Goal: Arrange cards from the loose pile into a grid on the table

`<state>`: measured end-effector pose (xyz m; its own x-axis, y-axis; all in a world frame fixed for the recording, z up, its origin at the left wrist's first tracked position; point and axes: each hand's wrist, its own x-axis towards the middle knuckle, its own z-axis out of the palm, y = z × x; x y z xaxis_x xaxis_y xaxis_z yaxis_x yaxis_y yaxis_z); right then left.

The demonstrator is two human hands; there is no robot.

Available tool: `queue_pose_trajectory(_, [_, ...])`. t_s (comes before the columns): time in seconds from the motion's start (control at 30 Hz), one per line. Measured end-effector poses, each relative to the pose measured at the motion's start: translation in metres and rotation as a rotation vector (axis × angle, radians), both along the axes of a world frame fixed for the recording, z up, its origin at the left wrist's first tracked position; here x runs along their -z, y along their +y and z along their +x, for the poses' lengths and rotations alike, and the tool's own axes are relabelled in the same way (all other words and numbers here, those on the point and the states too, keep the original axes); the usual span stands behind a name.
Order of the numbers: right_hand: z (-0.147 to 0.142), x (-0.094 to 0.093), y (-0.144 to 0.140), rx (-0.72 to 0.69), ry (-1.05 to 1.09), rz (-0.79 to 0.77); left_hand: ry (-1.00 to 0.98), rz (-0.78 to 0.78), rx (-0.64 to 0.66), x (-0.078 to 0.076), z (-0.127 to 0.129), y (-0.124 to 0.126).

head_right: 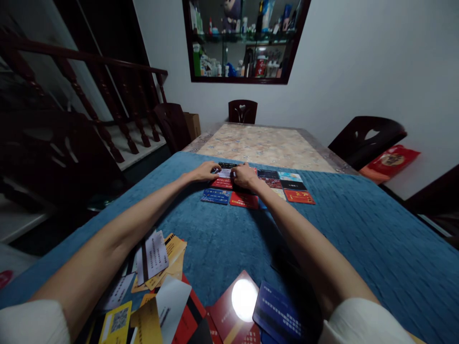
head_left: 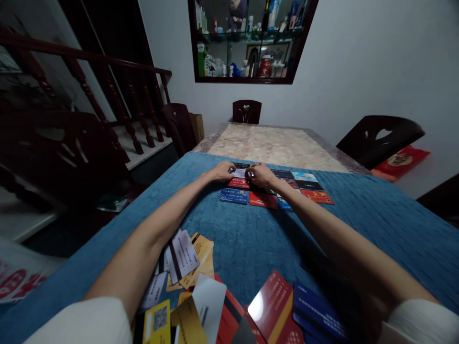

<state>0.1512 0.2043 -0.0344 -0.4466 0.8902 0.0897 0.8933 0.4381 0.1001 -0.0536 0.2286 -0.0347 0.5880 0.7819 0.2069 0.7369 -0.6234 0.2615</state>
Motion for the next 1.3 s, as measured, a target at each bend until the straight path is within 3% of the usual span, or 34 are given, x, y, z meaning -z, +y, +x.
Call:
queue_pose_trajectory(0.5, [-0.003, -0.002, -0.011, 0.071, 0.01, -0.006, -0.021, 0.008, -0.026, 0.004, -0.001, -0.003])
queue_pose_trajectory(0.83, [0.003, -0.01, -0.028, 0.069, 0.056, 0.006, -0.038, 0.063, -0.032, 0.002, -0.01, -0.017])
queue_pose_trajectory(1.0, [0.007, -0.014, -0.052, 0.026, 0.073, 0.041, -0.016, 0.079, -0.032, 0.0, -0.017, -0.044])
queue_pose_trajectory(1.3, [0.002, -0.018, -0.125, -0.15, 0.099, 0.06, 0.015, 0.129, 0.077, -0.007, -0.03, -0.126])
